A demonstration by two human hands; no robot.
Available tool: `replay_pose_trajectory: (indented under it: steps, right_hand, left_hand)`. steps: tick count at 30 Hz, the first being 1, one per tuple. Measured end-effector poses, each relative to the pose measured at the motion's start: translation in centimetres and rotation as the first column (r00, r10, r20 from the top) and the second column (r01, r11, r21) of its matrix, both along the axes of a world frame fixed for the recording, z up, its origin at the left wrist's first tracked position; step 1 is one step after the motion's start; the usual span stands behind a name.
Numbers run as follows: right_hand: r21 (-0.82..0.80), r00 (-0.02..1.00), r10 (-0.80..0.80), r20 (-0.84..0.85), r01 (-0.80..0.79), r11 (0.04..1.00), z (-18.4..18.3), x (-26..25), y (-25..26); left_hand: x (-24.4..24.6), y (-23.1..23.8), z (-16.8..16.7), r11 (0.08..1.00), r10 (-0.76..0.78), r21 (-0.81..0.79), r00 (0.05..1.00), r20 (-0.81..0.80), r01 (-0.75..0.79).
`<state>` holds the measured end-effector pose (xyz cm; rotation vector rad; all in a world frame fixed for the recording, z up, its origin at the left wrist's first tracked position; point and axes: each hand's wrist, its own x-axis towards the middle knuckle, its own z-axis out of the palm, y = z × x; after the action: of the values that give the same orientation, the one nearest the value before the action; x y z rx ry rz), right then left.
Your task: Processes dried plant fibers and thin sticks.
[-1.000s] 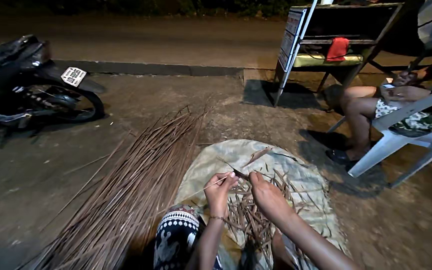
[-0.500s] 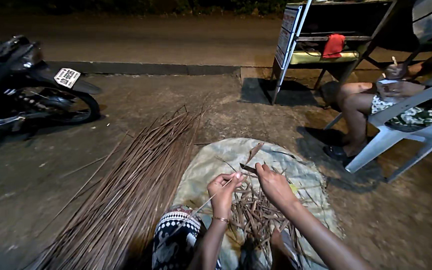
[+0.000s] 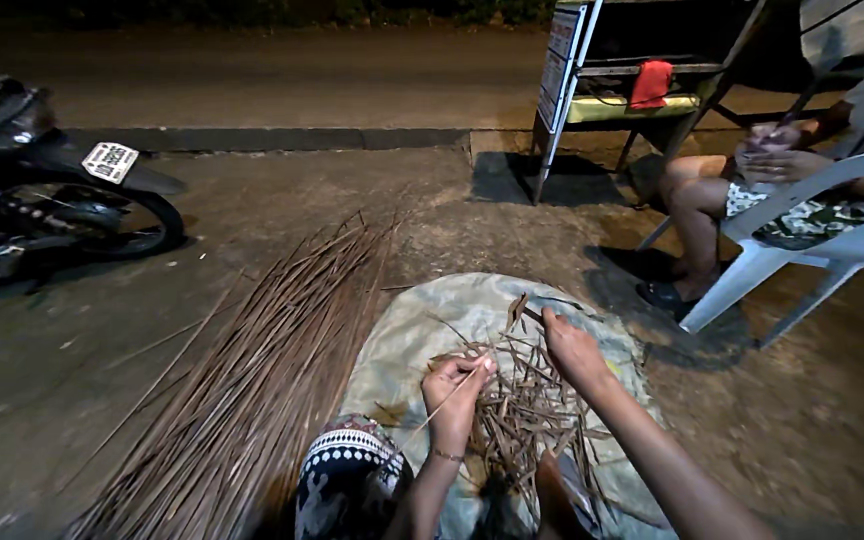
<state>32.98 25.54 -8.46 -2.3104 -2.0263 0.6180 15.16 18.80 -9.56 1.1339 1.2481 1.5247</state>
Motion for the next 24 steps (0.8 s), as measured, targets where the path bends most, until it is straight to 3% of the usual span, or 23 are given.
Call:
replay_pose_trajectory:
  steps: [3,5,6,8,9,10,11,13,15,19,24]
  right_hand:
    - [-0.045,0.996,-0.023,-0.088,0.020,0.999,-0.8,1.4,0.6]
    - [-0.051,0.948,0.012,-0.319,-0.030,0.998,-2.0,2.9,1.1]
    - [-0.065,0.872,0.021,-0.489,-0.060,0.996,-2.8,3.7,1.4]
    - [-0.161,0.596,-0.072,-0.799,-0.097,0.982,-3.9,4.9,1.3]
    - [-0.207,0.481,-0.127,-0.867,-0.117,0.971,-3.9,5.1,1.2]
    - [-0.206,0.451,-0.131,-0.883,-0.121,0.971,-3.8,5.0,1.1]
    - [-0.157,0.508,-0.082,-0.857,-0.107,0.982,-3.7,4.4,1.0]
    - [-0.042,0.735,0.069,-0.675,-0.131,0.990,-2.4,1.9,0.7]
    - [-0.012,0.844,0.174,-0.507,-0.208,0.978,0.2,-1.7,-0.8]
    - [0.040,0.875,0.336,-0.348,-0.344,0.938,2.3,-5.9,-3.7]
    - [0.015,0.950,0.194,-0.246,-0.197,0.980,0.5,-4.3,-2.8]
  left_hand:
    - [0.3,-0.2,-0.6,0.998,-0.016,0.064,0.999,-0.045,0.019]
    - [0.4,-0.3,-0.6,0.996,-0.021,0.085,0.999,-0.048,0.025]
    - [0.4,-0.3,-0.6,0.995,-0.022,0.096,0.999,-0.044,0.026]
    - [-0.1,-0.2,-0.6,0.993,-0.027,0.110,0.999,-0.027,0.030]
    - [-0.4,-0.1,-0.6,0.994,-0.028,0.109,0.999,-0.026,0.031]
    - [-0.7,-0.1,-0.6,0.993,-0.021,0.115,0.999,-0.044,0.026]
    - [-1.1,0.1,-0.7,0.990,-0.001,0.139,0.996,-0.087,0.013]
    - [-1.8,0.5,-1.2,0.969,0.066,0.247,0.974,-0.215,-0.012]
    - [-2.5,0.8,-1.6,0.936,0.125,0.352,0.948,-0.294,-0.014]
    - [-2.6,1.0,-1.6,0.920,0.150,0.391,0.954,-0.260,-0.038]
    - [-2.0,0.3,-1.7,0.913,0.096,0.408,0.964,-0.248,0.014]
